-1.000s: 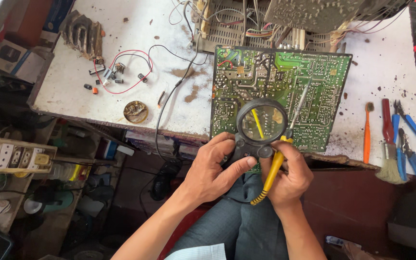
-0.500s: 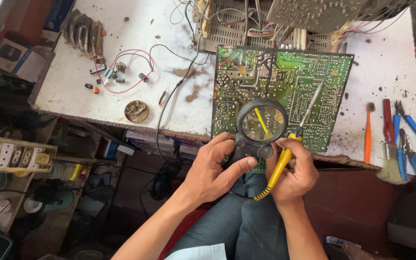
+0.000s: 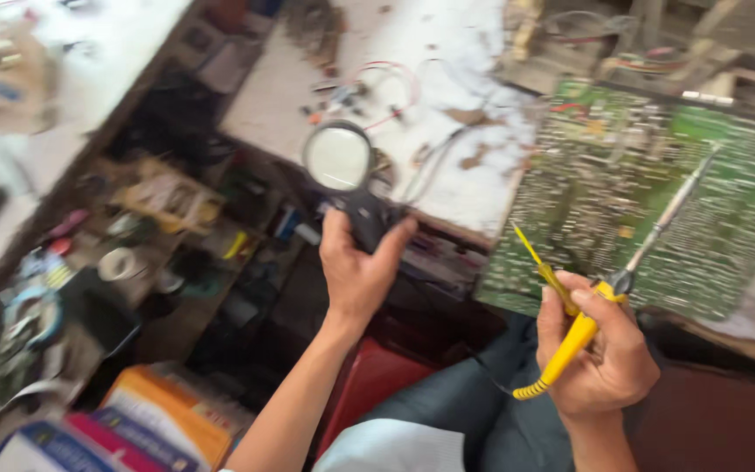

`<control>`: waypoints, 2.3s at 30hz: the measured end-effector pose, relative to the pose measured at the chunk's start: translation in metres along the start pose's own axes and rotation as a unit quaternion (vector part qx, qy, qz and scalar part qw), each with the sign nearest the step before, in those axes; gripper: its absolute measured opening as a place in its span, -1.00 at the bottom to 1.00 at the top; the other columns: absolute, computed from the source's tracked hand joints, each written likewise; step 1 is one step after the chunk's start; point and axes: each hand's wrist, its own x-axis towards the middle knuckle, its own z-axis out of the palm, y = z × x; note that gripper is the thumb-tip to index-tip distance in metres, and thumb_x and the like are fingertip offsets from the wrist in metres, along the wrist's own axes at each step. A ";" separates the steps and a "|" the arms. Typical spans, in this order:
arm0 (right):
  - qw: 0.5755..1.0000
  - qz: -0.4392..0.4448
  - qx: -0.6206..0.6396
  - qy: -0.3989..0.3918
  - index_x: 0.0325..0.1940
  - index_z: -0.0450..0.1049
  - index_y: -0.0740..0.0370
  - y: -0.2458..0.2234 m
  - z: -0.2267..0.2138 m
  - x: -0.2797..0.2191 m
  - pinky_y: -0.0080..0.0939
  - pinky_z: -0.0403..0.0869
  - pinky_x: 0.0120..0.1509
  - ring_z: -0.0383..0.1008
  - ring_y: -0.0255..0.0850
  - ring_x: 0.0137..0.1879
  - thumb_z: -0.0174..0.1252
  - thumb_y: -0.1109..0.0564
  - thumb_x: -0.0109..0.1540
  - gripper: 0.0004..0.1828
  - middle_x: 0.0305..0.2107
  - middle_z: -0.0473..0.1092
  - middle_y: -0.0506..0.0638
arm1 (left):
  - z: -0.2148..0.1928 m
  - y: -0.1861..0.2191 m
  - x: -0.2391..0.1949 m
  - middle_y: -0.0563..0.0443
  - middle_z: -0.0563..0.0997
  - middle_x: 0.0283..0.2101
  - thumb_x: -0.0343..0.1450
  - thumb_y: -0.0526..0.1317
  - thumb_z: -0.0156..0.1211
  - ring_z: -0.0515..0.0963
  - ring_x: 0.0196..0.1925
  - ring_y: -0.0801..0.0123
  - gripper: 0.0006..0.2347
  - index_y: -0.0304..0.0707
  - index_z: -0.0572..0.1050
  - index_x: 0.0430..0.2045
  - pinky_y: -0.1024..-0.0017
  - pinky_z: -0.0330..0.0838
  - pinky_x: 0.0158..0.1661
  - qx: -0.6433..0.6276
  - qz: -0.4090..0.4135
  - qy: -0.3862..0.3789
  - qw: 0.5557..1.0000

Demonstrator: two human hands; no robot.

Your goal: The person uses a magnifying glass to closely view a green circuit board while holding a yellow soldering iron. They repeatedly touch the soldering iron to various points on the board, likely to reflow solder or repair connections, while maintaining a steady view through the magnifier.

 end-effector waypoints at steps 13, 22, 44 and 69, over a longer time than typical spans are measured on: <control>0.987 -0.014 -0.053 -0.153 0.07 0.48 0.16 -0.021 0.128 0.056 -0.04 0.50 -0.11 0.56 0.02 -0.17 0.32 0.28 0.27 -0.69 -0.29 0.51 0.13 | -0.013 -0.041 0.056 0.02 0.73 -0.26 0.21 -0.24 0.53 0.72 -0.27 0.44 -0.62 -0.33 0.55 -0.14 0.44 0.56 -0.20 0.038 -0.018 -0.006 0.999; 0.980 -0.018 -0.091 -0.177 0.10 0.46 0.17 -0.011 0.153 0.055 0.05 0.50 -0.06 0.55 0.10 -0.14 0.24 0.40 0.16 -0.56 -0.31 0.50 0.15 | -0.008 -0.047 0.053 -0.03 0.71 -0.24 0.23 -0.24 0.49 0.73 -0.26 0.30 -0.60 -0.30 0.52 -0.09 0.40 0.57 -0.19 0.025 -0.015 0.020 0.999; 0.963 0.166 0.169 0.130 0.11 0.27 0.24 0.003 -0.017 0.000 -0.42 0.45 -0.34 0.46 -0.37 -0.38 0.21 0.42 0.42 -0.69 -0.26 0.52 0.18 | 0.013 -0.006 0.001 0.02 0.56 -0.53 0.43 -0.24 0.32 0.50 -0.53 0.42 -0.83 -0.36 0.46 -0.31 0.42 0.37 -0.45 -0.085 -0.136 -0.109 0.981; 0.979 0.144 0.038 0.138 0.12 0.27 0.29 0.059 -0.034 0.011 -0.46 0.51 -0.21 0.52 -0.38 -0.29 0.25 0.37 0.40 -0.69 -0.18 0.55 0.17 | 0.086 0.057 -0.019 -0.23 0.55 -0.06 0.37 -0.08 0.41 0.60 -0.22 0.14 -0.66 -0.46 0.47 -0.42 0.34 0.48 -0.26 -0.043 0.067 -0.372 0.925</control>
